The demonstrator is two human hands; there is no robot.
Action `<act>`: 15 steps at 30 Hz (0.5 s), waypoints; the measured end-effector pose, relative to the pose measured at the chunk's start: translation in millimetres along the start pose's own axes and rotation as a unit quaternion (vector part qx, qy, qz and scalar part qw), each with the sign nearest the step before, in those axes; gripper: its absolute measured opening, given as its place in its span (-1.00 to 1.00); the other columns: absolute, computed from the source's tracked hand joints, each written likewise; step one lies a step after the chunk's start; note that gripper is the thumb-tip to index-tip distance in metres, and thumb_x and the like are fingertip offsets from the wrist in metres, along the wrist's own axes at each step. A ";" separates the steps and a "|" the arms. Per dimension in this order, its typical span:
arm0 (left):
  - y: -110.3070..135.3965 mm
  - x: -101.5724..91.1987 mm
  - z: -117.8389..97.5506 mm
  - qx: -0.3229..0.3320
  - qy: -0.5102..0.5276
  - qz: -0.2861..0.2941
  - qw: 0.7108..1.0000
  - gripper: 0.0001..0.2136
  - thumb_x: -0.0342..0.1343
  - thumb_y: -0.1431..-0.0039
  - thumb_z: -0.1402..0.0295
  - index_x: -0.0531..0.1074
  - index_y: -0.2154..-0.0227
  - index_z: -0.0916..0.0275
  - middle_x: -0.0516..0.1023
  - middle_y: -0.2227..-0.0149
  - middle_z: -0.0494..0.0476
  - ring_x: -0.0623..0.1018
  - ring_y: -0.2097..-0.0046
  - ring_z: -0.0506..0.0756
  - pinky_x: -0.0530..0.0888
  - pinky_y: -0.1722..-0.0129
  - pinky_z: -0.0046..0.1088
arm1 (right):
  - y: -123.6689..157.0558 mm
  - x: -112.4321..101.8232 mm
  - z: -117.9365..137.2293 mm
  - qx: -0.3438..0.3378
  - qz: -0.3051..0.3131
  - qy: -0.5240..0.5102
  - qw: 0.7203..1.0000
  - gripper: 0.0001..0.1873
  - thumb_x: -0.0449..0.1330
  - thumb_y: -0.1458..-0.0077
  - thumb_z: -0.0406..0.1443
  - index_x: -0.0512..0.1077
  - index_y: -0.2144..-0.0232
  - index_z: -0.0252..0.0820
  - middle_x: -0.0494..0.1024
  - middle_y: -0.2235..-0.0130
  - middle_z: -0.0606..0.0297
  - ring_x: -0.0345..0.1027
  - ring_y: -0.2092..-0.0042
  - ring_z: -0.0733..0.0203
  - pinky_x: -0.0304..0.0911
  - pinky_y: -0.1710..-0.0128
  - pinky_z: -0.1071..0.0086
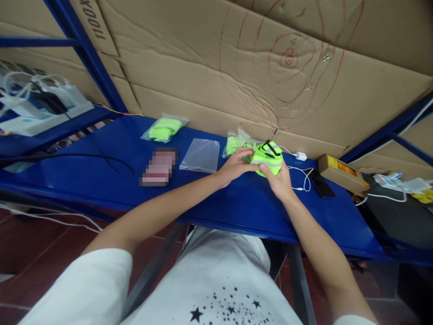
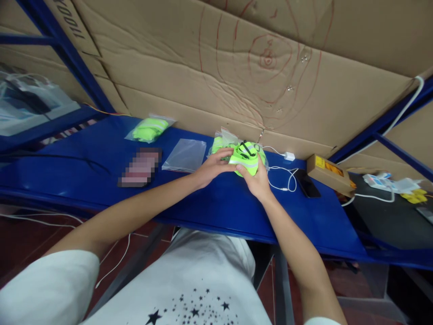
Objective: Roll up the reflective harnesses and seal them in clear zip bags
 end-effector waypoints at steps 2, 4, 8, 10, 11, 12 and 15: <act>-2.2 -8.6 -13.6 0.040 -0.108 0.027 0.993 -0.45 0.41 0.01 0.26 0.54 -0.11 0.18 0.31 -0.39 0.28 0.36 -0.38 0.29 0.33 -0.34 -0.17 | 0.4 -0.7 4.5 -0.031 -0.010 0.047 0.998 -0.29 0.46 -0.07 -0.04 0.42 -0.22 -0.02 0.56 -0.21 0.13 0.45 -0.22 -0.11 0.24 -0.33 -0.05; 2.0 -22.1 -31.2 0.087 -0.218 0.077 0.969 -0.33 0.34 -0.10 0.27 0.37 -0.31 0.16 0.33 -0.39 0.30 0.37 -0.38 0.27 0.28 -0.38 -0.16 | 0.4 -0.8 6.6 -0.064 0.000 0.117 0.991 -0.23 0.44 -0.10 -0.05 0.34 -0.30 0.00 0.47 -0.30 0.11 0.34 -0.32 -0.16 0.15 -0.39 -0.09; 32.4 -71.8 -51.8 0.060 -0.522 0.149 0.837 -0.48 0.11 -0.27 0.37 0.38 -0.29 0.16 0.53 -0.22 0.25 0.51 -0.27 0.28 0.36 -0.31 -0.16 | 2.9 3.6 8.6 -0.140 0.061 0.242 0.958 -0.21 0.35 -0.21 -0.06 0.22 -0.39 -0.02 0.39 -0.34 0.02 0.24 -0.38 -0.19 0.11 -0.41 -0.11; 50.8 -103.9 -50.1 -0.009 -0.677 0.146 0.721 -0.46 0.20 -0.21 0.31 0.40 -0.27 0.18 0.48 -0.26 0.34 0.51 -0.25 0.42 0.39 -0.26 -0.02 | 6.4 7.4 9.5 -0.159 0.083 0.262 0.948 -0.23 0.31 -0.24 -0.06 0.19 -0.40 -0.04 0.38 -0.34 -0.02 0.26 -0.36 -0.20 0.15 -0.39 -0.11; 58.3 -117.5 -48.2 -0.027 -0.696 0.136 0.705 -0.50 0.21 -0.19 0.32 0.45 -0.21 0.26 0.50 -0.22 0.44 0.54 -0.20 0.46 0.41 -0.22 0.02 | 8.5 9.7 9.7 -0.162 0.093 0.265 0.946 -0.23 0.30 -0.25 -0.06 0.18 -0.40 -0.04 0.38 -0.34 -0.03 0.27 -0.36 -0.19 0.17 -0.38 -0.10; 63.9 -128.0 -45.0 -0.041 -0.705 0.132 0.696 -0.58 0.15 -0.24 0.31 0.49 -0.15 0.27 0.54 -0.17 0.44 0.59 -0.14 0.44 0.45 -0.16 -0.02 | 10.8 12.2 9.7 -0.165 0.102 0.265 0.945 -0.23 0.30 -0.25 -0.07 0.16 -0.40 -0.04 0.38 -0.34 -0.03 0.28 -0.35 -0.19 0.19 -0.37 -0.10; 66.5 -138.9 -33.0 -0.061 -0.664 0.095 0.739 -0.74 0.05 -0.30 0.27 0.59 0.11 0.22 0.67 0.05 0.32 0.66 0.03 0.32 0.51 0.01 -0.22 | 17.9 20.6 9.7 -0.191 0.140 0.255 0.938 -0.27 0.28 -0.25 -0.13 0.16 -0.38 -0.04 0.39 -0.33 -0.03 0.29 -0.35 -0.17 0.23 -0.35 -0.09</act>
Point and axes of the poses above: each hand's wrist, its own y-axis away from the middle knuckle, its own x-axis out of the palm, z = x × y, the point moved 3 cm from there along -y, towards the middle knuckle
